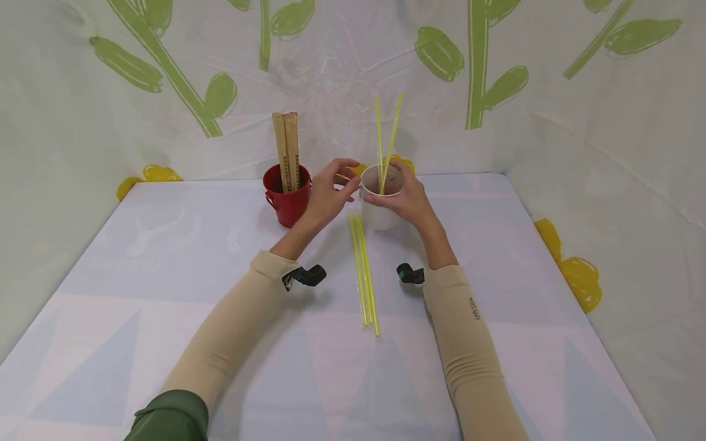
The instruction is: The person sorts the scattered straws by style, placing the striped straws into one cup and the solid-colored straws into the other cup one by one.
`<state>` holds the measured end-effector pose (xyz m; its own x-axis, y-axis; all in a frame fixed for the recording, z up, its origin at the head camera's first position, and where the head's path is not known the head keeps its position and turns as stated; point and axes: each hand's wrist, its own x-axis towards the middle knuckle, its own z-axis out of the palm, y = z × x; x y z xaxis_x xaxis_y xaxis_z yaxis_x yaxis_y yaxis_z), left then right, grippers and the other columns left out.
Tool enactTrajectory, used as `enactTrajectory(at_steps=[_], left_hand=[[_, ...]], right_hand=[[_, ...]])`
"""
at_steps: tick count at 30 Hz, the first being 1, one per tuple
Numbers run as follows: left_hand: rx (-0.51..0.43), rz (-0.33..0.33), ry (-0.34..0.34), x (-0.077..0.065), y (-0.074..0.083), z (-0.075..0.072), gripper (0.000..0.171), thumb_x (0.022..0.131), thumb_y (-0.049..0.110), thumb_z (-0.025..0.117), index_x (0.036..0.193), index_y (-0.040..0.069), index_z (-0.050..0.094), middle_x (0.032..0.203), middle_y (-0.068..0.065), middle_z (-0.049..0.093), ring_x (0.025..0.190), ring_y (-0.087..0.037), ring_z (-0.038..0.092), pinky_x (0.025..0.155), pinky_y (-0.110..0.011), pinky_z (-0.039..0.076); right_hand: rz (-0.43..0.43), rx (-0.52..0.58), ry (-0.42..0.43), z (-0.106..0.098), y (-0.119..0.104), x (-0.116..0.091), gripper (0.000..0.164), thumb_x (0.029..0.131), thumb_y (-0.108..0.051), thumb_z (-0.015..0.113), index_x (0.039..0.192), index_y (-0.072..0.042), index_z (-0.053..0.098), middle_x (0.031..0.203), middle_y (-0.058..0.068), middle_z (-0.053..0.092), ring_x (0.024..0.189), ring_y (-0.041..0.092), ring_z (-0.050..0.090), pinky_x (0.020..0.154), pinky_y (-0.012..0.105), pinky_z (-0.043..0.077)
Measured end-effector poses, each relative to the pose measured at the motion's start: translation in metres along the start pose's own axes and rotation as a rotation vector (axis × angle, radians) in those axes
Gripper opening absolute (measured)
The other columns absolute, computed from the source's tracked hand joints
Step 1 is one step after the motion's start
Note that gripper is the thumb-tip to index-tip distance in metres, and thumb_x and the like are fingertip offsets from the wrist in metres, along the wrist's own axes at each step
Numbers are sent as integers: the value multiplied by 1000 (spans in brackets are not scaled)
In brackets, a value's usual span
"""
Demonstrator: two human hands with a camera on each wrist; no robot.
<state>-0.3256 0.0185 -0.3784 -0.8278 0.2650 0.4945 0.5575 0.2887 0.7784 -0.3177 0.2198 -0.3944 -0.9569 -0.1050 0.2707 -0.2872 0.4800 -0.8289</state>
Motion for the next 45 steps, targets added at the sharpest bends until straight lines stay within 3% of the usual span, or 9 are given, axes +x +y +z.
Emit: enactTrajectory(at_steps=[5, 9, 14, 22, 34, 40, 45], left_hand=[[-5, -16, 2, -11, -9, -4, 29, 94, 11, 63, 123, 5, 60, 97, -13, 68, 80, -23, 70, 61, -23, 59], [-13, -39, -10, -19, -11, -8, 32, 94, 14, 65, 125, 7, 59, 99, -13, 68, 83, -24, 71, 63, -24, 59], [-20, -43, -23, -30, -14, -12, 34, 94, 15, 65, 126, 6, 58, 100, -12, 69, 82, -23, 71, 63, -25, 59], [-27, -71, -6, -41, -19, -19, 34, 94, 16, 66, 125, 7, 59, 100, -11, 69, 81, -23, 71, 63, -26, 60], [-12, -126, -63, -51, -27, -17, 33, 93, 17, 67, 125, 11, 58, 102, -10, 67, 86, -23, 70, 68, -26, 60], [51, -205, -122, -53, -28, -10, 40, 91, 20, 69, 128, 13, 55, 109, -11, 66, 92, -22, 70, 72, -27, 60], [169, -275, -191, -57, -26, -4, 50, 89, 24, 73, 133, 13, 52, 112, -9, 65, 95, -20, 68, 79, -28, 60]], right_hand=[[-9, 13, -10, -2, -24, -11, 85, 76, -15, 84, 146, -6, 37, 149, 17, 43, 135, 42, 41, 108, 63, 37], [-9, 14, -13, -2, -29, -14, 84, 76, -19, 84, 146, -6, 38, 150, 17, 42, 138, 42, 38, 111, 64, 32], [11, 6, -9, 1, -22, -9, 84, 77, -15, 84, 146, -7, 37, 151, 15, 42, 139, 40, 37, 113, 63, 31], [22, 1, 1, 3, 5, 2, 90, 73, -26, 87, 148, -20, 37, 151, 5, 43, 138, 33, 39, 113, 60, 34], [71, -35, 3, -2, 6, 3, 100, 71, -42, 87, 150, -20, 30, 155, 7, 37, 141, 32, 36, 114, 58, 32], [91, -39, 3, -2, 5, 3, 105, 70, -43, 87, 150, -15, 24, 155, 9, 34, 140, 32, 36, 115, 57, 33], [97, -38, 1, -2, 5, 2, 107, 70, -44, 87, 150, -12, 24, 155, 10, 34, 139, 33, 37, 114, 58, 33]])
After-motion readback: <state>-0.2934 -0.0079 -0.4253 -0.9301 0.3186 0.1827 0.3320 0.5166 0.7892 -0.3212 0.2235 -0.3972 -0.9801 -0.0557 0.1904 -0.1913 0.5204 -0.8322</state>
